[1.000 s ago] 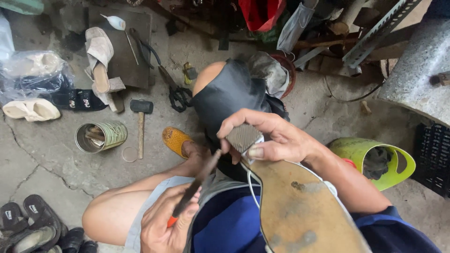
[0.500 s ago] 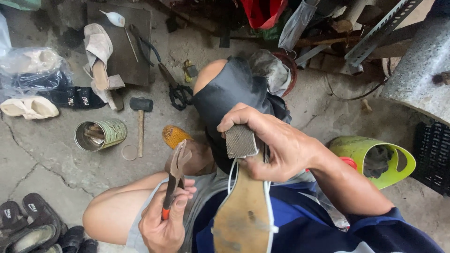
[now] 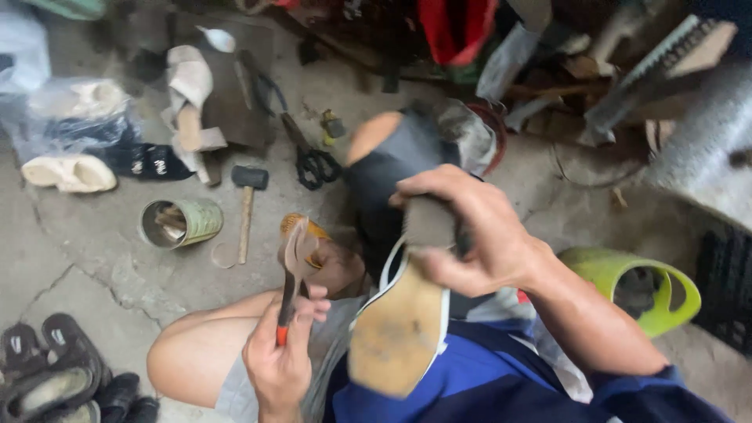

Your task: Repairing a high-heeled shoe by attaching the heel using glue and nails.

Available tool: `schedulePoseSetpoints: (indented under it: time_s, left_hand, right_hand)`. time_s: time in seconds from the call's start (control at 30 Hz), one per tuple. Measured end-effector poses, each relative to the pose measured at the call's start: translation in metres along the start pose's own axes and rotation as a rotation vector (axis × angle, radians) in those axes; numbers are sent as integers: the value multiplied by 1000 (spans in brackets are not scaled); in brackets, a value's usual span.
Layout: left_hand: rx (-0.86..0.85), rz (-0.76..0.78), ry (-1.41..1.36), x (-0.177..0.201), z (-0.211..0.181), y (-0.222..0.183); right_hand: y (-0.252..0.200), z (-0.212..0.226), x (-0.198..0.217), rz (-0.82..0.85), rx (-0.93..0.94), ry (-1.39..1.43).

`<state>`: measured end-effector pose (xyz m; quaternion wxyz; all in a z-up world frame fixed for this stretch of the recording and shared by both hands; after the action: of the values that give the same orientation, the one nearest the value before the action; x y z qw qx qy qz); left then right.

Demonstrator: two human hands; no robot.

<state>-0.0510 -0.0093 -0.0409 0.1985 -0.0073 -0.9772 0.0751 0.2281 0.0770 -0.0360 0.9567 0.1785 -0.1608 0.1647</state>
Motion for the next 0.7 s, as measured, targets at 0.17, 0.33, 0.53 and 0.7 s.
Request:
schedulePoseSetpoints:
  time_s: [0.17,0.33,0.53,0.7]
  left_hand:
    - [496,-113,128,8,36,53]
    - [285,-195,330,3,161,119]
    - [276,-232,728,-19,319,219]
    - [213,-372,770,-30,375,263]
  right_hand:
    - [2,-22,-5,-127,-3,-121]
    - [-4,-46,-10,-217,40,-24]
    - [-14,-47,-26,-327,-125,-17]
    - [-12,-50,-40,-420,-84,-59]
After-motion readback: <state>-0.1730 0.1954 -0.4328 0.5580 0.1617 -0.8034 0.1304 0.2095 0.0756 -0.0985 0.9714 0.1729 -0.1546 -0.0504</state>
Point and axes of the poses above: each hand's wrist, its own y-axis towards the middle knuckle, its own x-axis out of the back of the hand, z = x × y, the point moved 1 cm from there along y, towards the middle knuckle
